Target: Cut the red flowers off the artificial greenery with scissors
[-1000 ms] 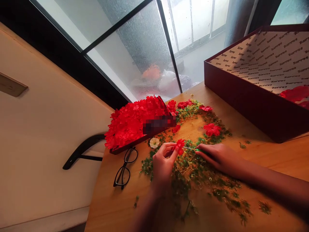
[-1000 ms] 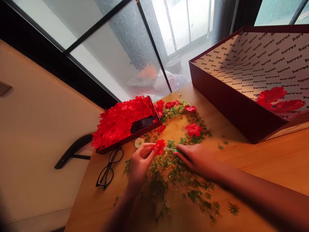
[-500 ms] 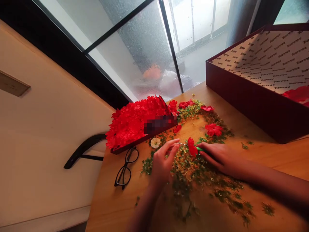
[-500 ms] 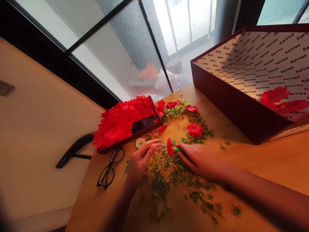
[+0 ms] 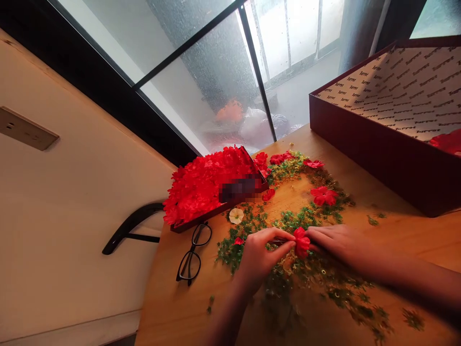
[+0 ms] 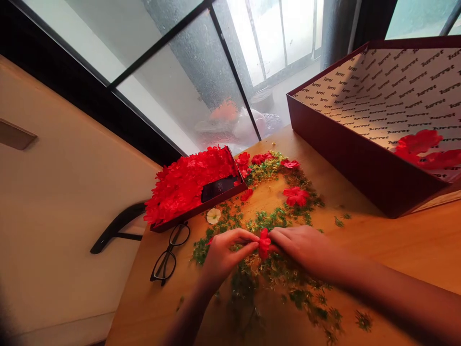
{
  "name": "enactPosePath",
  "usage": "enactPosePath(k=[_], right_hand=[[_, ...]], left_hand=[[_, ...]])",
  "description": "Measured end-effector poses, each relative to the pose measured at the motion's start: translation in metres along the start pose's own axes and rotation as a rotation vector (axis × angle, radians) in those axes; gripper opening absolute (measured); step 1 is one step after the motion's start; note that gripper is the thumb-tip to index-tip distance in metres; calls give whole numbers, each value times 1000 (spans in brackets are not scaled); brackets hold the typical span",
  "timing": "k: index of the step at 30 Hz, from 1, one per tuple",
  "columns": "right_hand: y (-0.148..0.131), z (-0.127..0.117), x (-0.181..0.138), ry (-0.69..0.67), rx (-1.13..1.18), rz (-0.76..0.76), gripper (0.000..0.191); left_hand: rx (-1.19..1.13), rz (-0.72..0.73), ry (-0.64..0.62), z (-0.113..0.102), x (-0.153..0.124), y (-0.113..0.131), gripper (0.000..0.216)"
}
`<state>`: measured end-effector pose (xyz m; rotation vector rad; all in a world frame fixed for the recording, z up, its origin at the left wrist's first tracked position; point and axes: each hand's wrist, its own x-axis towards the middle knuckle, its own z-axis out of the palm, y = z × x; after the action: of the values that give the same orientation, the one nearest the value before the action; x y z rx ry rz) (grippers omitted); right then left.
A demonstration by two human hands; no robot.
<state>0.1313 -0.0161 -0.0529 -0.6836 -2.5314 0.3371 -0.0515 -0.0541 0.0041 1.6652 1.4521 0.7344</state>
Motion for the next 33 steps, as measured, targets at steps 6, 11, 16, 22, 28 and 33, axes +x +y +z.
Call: enactPosePath(k=[6,11,16,22,28,33], right_hand=[[-1,4,-4,-120,-55,-43,27],[-4,4,-2,-166,48,10,27],[-6,0,5,-197,99,29,25],[-5,0,3,-178,54,-12,20],[-5,0,3,-200,71,19,17],[3,-4,6,-82,216,163,22]], left_hand=[[-4,-12,-16,6,-2,-3,18],[-80,-23,-24,5,-4,2,16],[-53,-26,-79,-10,-4,11,16],[-42,-32,-92,-5,-5,9,12],[-108,-29,-74,3,-4,8,14],[-157,-78,-61,-21,2,-3,19]])
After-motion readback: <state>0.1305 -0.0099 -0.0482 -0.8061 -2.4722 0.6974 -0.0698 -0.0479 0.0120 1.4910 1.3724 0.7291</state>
